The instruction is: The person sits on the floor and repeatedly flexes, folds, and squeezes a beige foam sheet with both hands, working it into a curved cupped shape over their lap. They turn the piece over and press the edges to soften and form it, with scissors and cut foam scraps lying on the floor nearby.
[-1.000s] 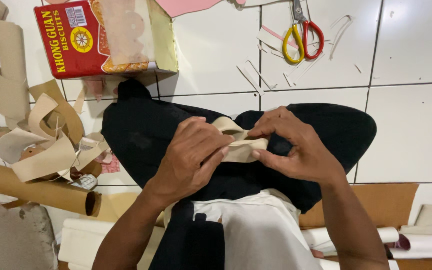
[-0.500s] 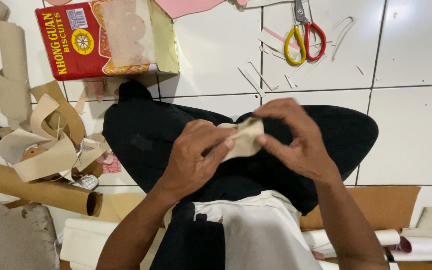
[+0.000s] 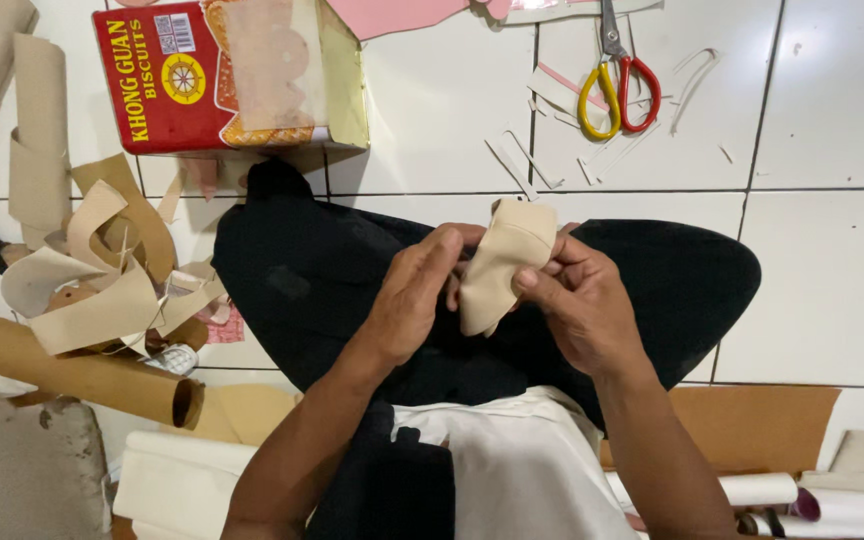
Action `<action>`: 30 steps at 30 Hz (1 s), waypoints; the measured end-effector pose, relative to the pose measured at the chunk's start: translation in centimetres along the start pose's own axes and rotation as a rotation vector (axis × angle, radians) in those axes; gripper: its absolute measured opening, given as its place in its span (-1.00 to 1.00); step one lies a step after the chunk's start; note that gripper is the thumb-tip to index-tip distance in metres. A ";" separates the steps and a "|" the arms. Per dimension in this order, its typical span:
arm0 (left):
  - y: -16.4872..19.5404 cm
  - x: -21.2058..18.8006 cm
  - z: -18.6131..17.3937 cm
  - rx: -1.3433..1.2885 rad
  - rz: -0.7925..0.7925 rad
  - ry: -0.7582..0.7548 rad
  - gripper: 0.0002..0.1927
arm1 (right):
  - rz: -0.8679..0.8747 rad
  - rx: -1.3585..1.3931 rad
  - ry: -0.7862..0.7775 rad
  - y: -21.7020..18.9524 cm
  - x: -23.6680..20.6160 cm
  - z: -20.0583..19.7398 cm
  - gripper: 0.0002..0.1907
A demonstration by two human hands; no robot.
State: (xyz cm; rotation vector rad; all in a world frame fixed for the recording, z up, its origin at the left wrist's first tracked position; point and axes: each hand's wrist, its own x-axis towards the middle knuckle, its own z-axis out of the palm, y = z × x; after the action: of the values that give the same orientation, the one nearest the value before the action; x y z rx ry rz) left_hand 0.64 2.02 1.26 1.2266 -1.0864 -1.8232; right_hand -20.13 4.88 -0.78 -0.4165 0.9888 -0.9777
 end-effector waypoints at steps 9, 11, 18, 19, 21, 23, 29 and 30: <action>-3.0 2.0 0.5 -0.184 -0.197 -0.211 -0.55 | 0.011 -0.036 0.134 0.0 0.6 -0.6 -0.82; -3.2 2.3 0.9 -0.198 -0.188 -0.196 -0.60 | -0.057 -0.030 0.085 0.3 0.9 -1.4 -0.87; -3.5 3.3 2.1 -0.253 0.143 0.080 -0.92 | -0.177 0.247 -0.121 1.1 0.6 -2.5 -0.87; -3.4 3.3 2.3 -0.222 0.165 0.120 -0.96 | -0.146 0.283 -0.146 1.0 0.5 -2.3 -0.86; -3.1 2.9 2.8 -0.037 0.216 0.186 -0.95 | -0.003 0.161 -0.129 0.5 0.7 -1.8 -0.66; -2.7 2.8 3.2 0.105 0.264 0.233 -0.94 | -0.004 0.151 -0.115 -0.1 0.9 -1.2 -0.59; -1.9 3.5 3.6 0.187 0.320 0.298 -0.91 | -0.044 0.275 -0.071 -0.3 1.1 0.7 -0.55; -1.8 3.7 3.6 0.196 0.319 0.308 -0.91 | -0.052 0.302 -0.088 -0.3 1.2 0.8 -0.55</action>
State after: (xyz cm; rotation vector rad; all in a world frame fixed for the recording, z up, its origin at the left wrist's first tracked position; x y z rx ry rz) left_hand -4.12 0.55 -1.02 1.3088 -1.2209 -1.2663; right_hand -19.31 3.63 -0.79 -0.2315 0.7388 -1.1268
